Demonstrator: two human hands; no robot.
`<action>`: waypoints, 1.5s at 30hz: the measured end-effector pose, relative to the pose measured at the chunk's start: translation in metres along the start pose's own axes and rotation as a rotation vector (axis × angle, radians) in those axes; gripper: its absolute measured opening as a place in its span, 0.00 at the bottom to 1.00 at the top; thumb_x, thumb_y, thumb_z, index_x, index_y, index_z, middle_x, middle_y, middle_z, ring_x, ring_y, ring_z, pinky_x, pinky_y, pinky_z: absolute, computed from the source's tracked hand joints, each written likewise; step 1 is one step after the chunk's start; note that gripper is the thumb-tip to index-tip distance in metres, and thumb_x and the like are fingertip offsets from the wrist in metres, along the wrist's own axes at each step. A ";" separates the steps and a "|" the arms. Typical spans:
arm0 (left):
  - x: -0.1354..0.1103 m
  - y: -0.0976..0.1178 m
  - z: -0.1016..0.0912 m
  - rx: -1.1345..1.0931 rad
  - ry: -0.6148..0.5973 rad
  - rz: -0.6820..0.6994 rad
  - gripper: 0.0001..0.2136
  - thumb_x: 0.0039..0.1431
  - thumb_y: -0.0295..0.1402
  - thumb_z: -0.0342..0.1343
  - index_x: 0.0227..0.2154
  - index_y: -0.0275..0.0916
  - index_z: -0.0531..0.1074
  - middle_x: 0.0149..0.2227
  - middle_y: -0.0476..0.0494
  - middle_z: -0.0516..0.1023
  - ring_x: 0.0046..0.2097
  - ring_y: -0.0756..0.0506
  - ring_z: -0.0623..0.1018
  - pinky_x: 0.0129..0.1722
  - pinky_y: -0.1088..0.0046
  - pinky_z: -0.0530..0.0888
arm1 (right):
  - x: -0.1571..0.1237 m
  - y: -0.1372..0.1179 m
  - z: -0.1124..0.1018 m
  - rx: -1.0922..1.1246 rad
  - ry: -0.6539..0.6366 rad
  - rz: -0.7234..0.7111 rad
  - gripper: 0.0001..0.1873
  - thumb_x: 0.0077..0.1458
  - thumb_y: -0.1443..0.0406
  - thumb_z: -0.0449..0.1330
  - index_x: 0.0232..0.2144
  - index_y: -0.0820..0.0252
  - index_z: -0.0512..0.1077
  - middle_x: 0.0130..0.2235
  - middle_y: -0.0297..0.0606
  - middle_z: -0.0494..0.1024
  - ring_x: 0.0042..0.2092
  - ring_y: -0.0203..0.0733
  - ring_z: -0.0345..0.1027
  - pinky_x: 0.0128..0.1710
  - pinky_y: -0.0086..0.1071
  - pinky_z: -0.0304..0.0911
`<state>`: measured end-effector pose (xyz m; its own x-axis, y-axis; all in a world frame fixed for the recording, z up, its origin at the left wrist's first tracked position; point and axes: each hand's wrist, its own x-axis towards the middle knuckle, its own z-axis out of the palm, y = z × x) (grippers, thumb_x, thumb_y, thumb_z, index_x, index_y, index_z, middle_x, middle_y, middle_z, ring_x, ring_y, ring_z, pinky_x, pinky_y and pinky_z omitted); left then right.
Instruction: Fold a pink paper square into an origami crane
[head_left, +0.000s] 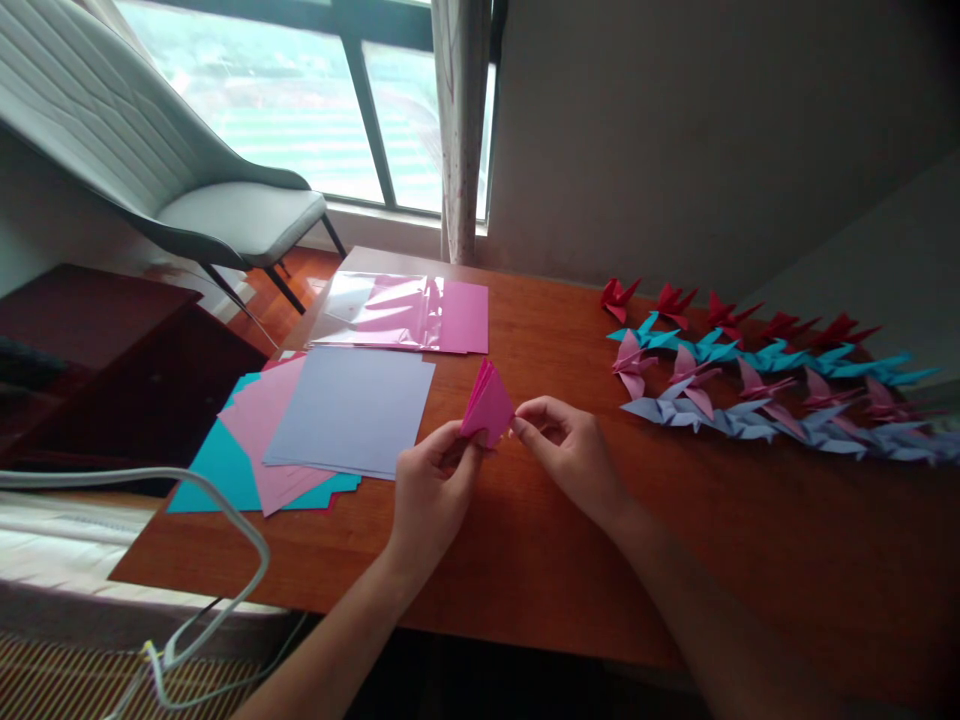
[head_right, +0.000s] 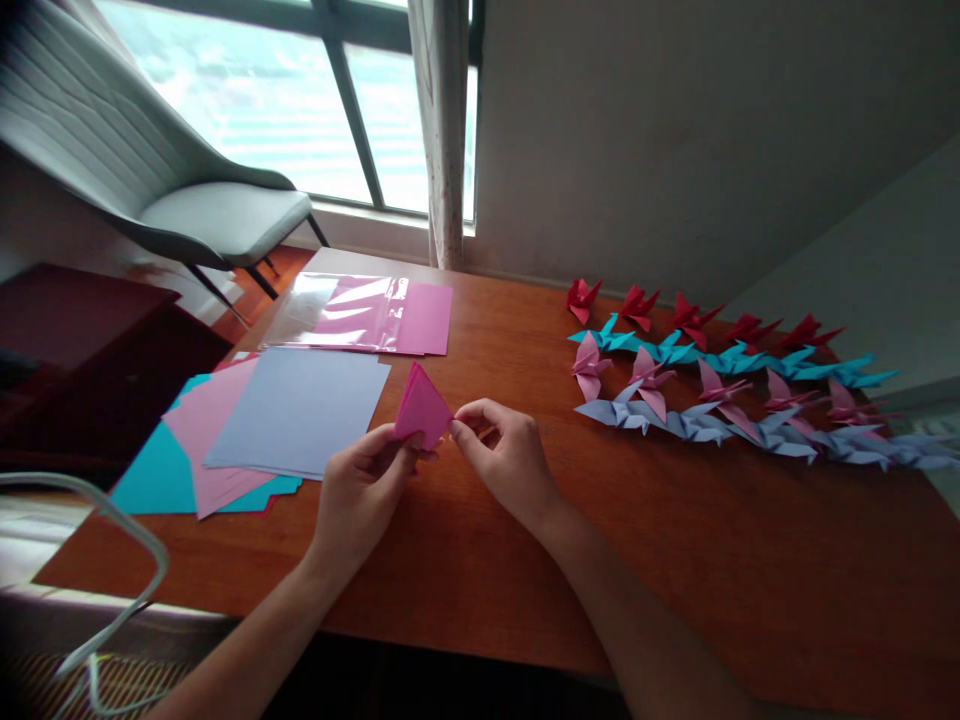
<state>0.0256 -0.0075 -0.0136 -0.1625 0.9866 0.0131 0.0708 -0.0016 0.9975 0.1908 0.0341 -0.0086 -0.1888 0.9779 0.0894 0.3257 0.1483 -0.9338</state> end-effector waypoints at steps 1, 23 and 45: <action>0.000 -0.001 -0.001 0.031 0.009 0.021 0.05 0.60 0.33 0.60 0.33 0.37 0.77 0.31 0.45 0.83 0.31 0.47 0.81 0.29 0.77 0.74 | -0.001 -0.001 0.000 -0.048 0.011 -0.037 0.08 0.59 0.60 0.62 0.31 0.58 0.75 0.30 0.36 0.80 0.30 0.38 0.72 0.29 0.30 0.64; 0.004 0.018 0.001 0.499 -0.202 0.321 0.07 0.65 0.32 0.55 0.43 0.39 0.75 0.39 0.44 0.83 0.36 0.47 0.81 0.38 0.71 0.74 | 0.001 -0.002 -0.002 -0.122 0.078 -0.183 0.05 0.58 0.68 0.59 0.35 0.59 0.76 0.31 0.36 0.79 0.31 0.39 0.71 0.32 0.32 0.65; 0.027 0.017 -0.005 -0.319 -0.493 -0.132 0.12 0.58 0.37 0.65 0.38 0.37 0.71 0.43 0.43 0.81 0.44 0.46 0.80 0.46 0.72 0.74 | 0.001 0.000 -0.005 0.171 -0.078 -0.033 0.07 0.61 0.61 0.61 0.38 0.57 0.77 0.34 0.36 0.80 0.36 0.41 0.75 0.37 0.34 0.69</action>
<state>0.0174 0.0181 0.0039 0.3314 0.9409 -0.0697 -0.2304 0.1523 0.9611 0.1957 0.0361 -0.0068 -0.2703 0.9575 0.1005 0.1567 0.1468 -0.9767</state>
